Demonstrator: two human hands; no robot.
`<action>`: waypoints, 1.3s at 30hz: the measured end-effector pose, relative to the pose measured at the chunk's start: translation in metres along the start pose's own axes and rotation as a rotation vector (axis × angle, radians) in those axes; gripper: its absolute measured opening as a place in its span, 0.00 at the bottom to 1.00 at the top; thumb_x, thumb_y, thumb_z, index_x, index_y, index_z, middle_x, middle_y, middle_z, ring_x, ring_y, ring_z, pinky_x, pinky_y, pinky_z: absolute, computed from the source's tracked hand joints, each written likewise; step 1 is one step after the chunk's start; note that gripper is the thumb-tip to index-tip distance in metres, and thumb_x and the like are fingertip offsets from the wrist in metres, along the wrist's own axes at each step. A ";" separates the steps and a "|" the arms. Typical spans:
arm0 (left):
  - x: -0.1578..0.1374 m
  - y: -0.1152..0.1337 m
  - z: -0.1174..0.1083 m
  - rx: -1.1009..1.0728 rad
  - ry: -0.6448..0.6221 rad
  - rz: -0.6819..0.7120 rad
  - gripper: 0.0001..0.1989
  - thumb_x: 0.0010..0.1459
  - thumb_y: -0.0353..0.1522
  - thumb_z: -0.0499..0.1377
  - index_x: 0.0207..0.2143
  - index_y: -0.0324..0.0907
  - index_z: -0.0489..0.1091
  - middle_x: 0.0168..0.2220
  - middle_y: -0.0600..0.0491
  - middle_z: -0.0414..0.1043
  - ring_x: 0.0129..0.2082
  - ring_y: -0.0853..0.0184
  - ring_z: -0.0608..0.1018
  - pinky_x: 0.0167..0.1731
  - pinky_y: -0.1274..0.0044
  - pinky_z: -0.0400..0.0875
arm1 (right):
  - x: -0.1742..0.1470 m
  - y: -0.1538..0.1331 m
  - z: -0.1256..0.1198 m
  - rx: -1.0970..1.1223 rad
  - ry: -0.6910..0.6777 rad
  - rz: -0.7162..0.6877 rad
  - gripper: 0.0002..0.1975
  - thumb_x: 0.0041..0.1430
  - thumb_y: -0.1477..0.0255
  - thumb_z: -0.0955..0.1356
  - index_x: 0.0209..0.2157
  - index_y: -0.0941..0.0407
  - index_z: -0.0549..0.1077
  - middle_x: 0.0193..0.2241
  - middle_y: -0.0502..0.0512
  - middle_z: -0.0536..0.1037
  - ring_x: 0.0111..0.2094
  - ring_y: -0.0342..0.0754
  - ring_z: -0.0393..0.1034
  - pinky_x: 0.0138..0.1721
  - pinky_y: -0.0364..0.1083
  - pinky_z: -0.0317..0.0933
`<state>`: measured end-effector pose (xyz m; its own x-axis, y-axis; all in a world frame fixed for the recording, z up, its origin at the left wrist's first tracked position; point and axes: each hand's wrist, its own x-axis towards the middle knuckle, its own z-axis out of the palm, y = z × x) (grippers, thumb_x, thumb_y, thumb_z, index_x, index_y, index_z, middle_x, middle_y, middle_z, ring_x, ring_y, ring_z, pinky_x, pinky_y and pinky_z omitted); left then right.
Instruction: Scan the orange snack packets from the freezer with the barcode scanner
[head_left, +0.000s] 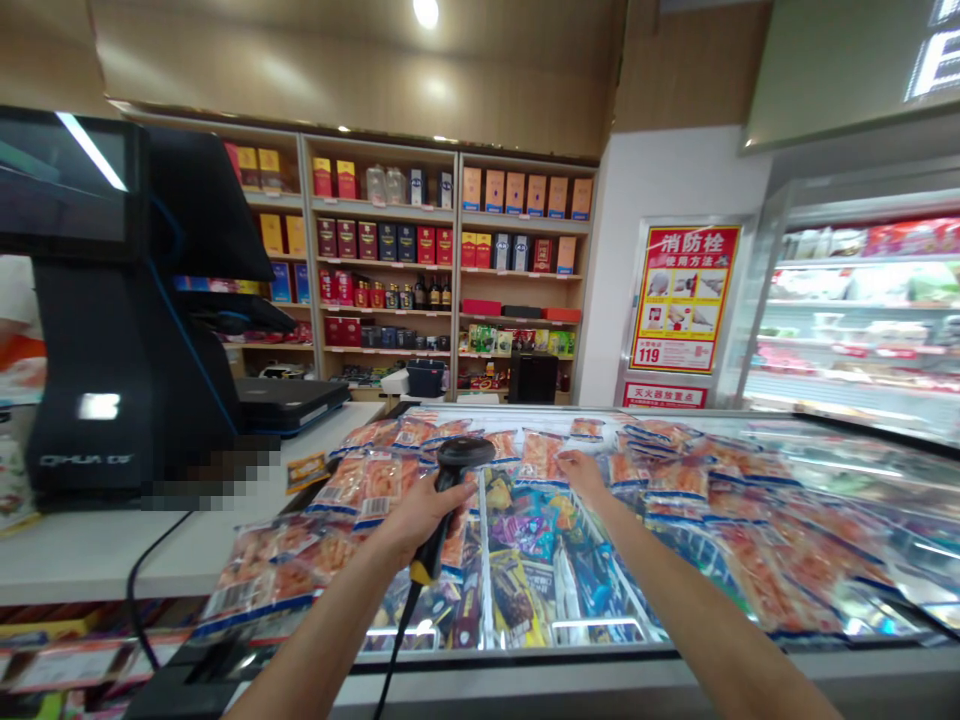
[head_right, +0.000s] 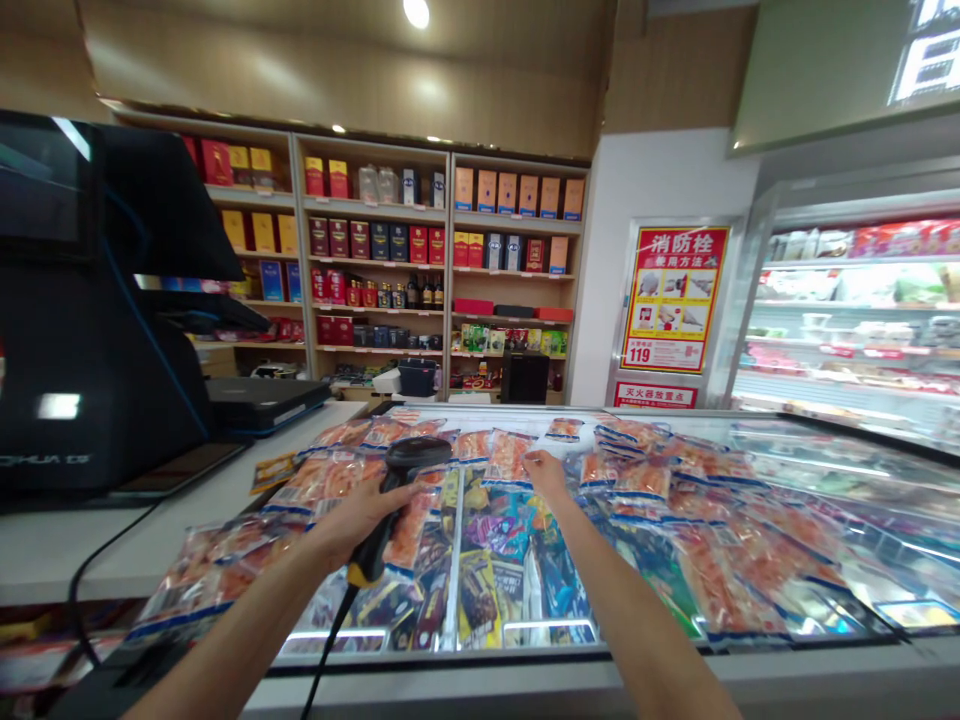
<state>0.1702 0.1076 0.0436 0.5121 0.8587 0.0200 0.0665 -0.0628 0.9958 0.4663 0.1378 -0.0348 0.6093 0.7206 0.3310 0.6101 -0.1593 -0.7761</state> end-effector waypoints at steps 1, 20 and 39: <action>0.000 0.000 -0.004 0.008 0.015 0.009 0.16 0.41 0.41 0.59 0.21 0.40 0.57 0.13 0.61 0.60 0.12 0.77 0.63 0.14 0.82 0.58 | -0.004 -0.002 0.007 0.046 -0.057 0.010 0.11 0.47 0.70 0.61 0.31 0.59 0.70 0.21 0.51 0.74 0.24 0.43 0.68 0.23 0.39 0.57; 0.010 0.002 0.004 0.034 0.028 -0.048 0.16 0.40 0.42 0.59 0.21 0.40 0.58 0.12 0.60 0.61 0.12 0.76 0.64 0.14 0.82 0.58 | 0.009 -0.013 0.021 -0.323 -0.052 -0.037 0.13 0.50 0.69 0.59 0.32 0.57 0.72 0.33 0.55 0.75 0.37 0.46 0.68 0.34 0.40 0.57; 0.050 -0.001 0.014 0.058 0.094 -0.127 0.19 0.38 0.48 0.57 0.19 0.41 0.62 0.12 0.57 0.62 0.13 0.74 0.63 0.13 0.82 0.55 | 0.149 0.092 -0.006 -0.596 0.075 0.217 0.14 0.47 0.80 0.59 0.33 0.64 0.72 0.34 0.68 0.74 0.38 0.54 0.68 0.34 0.46 0.60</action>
<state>0.2076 0.1433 0.0422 0.4138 0.9054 -0.0948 0.1762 0.0225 0.9841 0.6168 0.2261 -0.0538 0.7715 0.5837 0.2532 0.6325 -0.6601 -0.4053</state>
